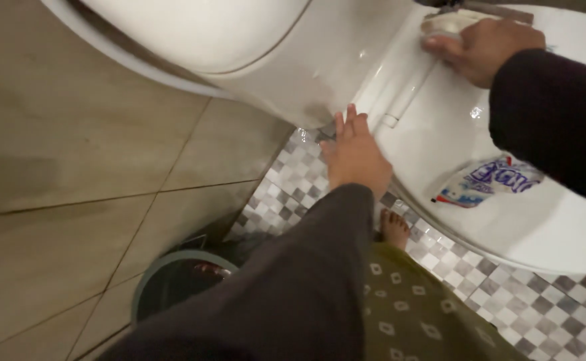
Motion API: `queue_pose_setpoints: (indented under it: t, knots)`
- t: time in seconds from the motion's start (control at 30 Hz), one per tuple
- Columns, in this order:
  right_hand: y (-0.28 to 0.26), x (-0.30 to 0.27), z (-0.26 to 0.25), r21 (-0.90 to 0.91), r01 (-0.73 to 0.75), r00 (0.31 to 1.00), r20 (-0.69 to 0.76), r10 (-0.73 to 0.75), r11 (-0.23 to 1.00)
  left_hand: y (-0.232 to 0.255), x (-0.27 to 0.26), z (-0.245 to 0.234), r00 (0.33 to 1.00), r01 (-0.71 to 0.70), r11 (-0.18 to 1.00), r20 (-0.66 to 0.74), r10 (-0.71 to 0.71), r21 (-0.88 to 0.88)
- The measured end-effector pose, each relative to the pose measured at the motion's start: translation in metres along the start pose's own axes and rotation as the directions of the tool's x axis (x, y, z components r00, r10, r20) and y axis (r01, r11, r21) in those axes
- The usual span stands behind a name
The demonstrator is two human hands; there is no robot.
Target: Cleaning the exterior and surrounding area of a toilet using a brush and water sprayer.
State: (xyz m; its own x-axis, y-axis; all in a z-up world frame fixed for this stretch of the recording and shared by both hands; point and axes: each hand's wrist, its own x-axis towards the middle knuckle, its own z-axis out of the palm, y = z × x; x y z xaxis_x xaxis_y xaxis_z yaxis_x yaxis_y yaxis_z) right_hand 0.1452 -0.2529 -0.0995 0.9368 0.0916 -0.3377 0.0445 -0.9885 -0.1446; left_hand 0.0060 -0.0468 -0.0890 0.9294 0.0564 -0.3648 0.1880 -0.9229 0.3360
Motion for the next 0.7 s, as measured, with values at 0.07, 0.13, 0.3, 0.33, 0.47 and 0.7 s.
queue_pose_setpoints:
  t: [0.07,0.13,0.3,0.33,0.47,0.7]
  knots:
    - [-0.010,-0.013,-0.005,0.016,-0.030,0.992,0.121,0.028,0.999,-0.005,-0.001,0.005,1.000,-0.006,1.000,-0.017,0.006,-0.030]
    - [-0.013,-0.012,0.014,-0.037,0.103,0.981,0.172,-0.095,0.994,-0.007,-0.007,-0.007,1.000,0.019,0.997,-0.008,-0.020,-0.073]
    - [-0.050,-0.019,-0.010,-0.094,0.509,0.823,0.344,-0.452,0.856,-0.004,-0.021,-0.025,0.992,0.128,0.978,0.022,-0.126,-0.166]
    - [-0.060,-0.019,-0.020,-0.171,0.587,0.792,0.322,-0.518,0.791,-0.007,-0.021,-0.027,0.991,0.132,0.978,0.008,-0.133,-0.164]
    - [-0.084,-0.016,-0.049,-0.393,0.607,0.786,0.426,-0.449,0.690,-0.019,-0.015,-0.008,0.989,0.130,0.979,-0.054,-0.140,-0.157]
    - [-0.067,0.000,0.022,-0.257,0.669,0.743,0.233,-0.627,0.698,-0.016,-0.020,0.004,0.984,0.123,0.965,-0.094,-0.148,-0.233]
